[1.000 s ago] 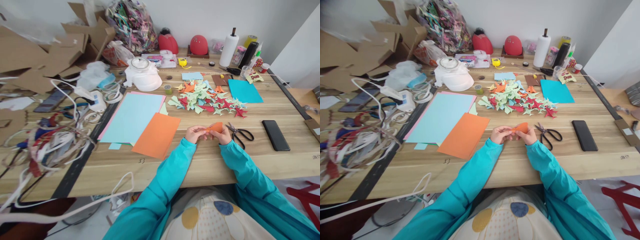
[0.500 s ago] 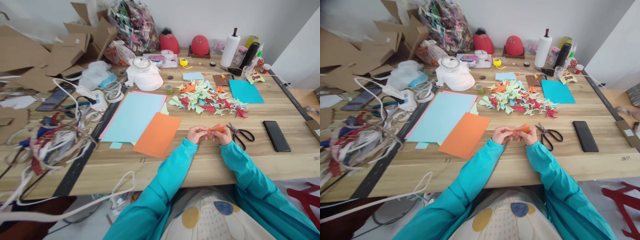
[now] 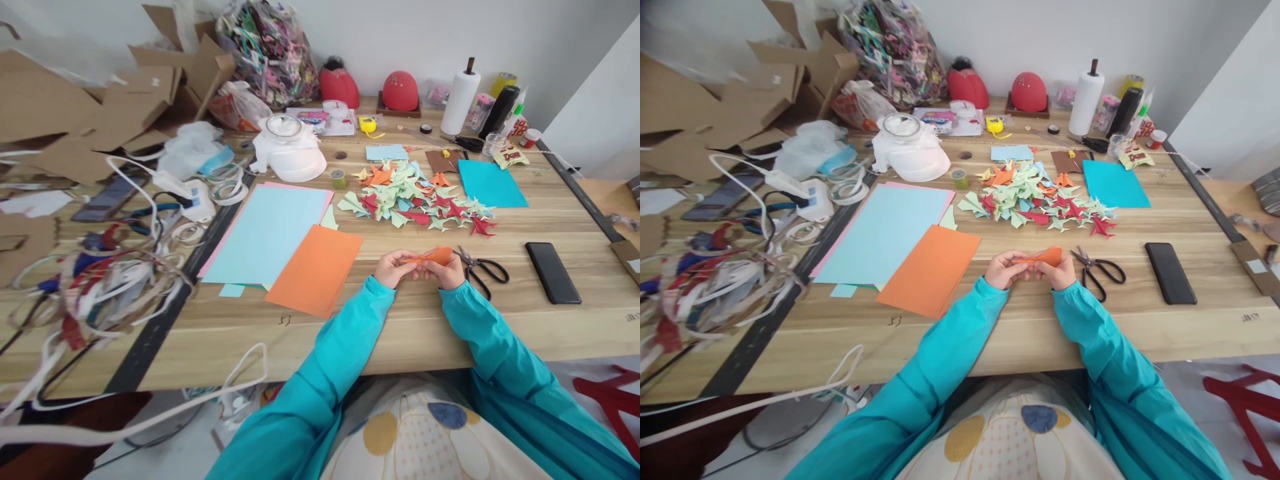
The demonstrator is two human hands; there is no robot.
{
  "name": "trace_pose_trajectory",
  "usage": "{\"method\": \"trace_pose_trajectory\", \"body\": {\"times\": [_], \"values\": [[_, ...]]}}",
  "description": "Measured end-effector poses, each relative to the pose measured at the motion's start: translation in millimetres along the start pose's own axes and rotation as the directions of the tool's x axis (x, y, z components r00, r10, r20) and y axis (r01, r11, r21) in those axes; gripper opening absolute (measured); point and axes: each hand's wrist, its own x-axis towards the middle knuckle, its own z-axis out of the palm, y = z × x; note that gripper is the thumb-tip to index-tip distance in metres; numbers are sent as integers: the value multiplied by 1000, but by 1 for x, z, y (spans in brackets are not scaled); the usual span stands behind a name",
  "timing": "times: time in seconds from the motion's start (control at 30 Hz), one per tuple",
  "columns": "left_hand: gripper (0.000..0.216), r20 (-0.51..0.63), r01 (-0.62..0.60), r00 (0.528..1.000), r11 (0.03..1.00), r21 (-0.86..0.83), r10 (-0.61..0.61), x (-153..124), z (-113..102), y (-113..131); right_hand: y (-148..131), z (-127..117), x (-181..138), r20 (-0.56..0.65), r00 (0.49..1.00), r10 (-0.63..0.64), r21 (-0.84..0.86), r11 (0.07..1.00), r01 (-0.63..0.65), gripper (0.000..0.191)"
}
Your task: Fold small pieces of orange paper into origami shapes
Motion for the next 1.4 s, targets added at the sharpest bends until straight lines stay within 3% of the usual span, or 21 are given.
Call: {"method": "trace_pose_trajectory", "body": {"times": [0.4, 0.8, 1.07, 1.4], "values": [[30, -40, 24, 999, 998, -49, -26, -1, 1, 4, 4, -2, -1, 89, 996, -26, -26, 999, 28, 23], [23, 24, 13, 1000, 997, -74, -11, 0, 0, 0, 1, 0, -2, 20, 998, -61, 62, 996, 60, 9], [30, 13, 48, 999, 990, -132, -47, -2, 2, 2, 0, 1, -2, -2, 1000, 25, 132, 991, -24, 15], [28, 27, -37, 999, 992, -121, 41, -2, 2, 1, -2, 1, 0, -29, 999, 28, 195, 981, -22, 11]]}}
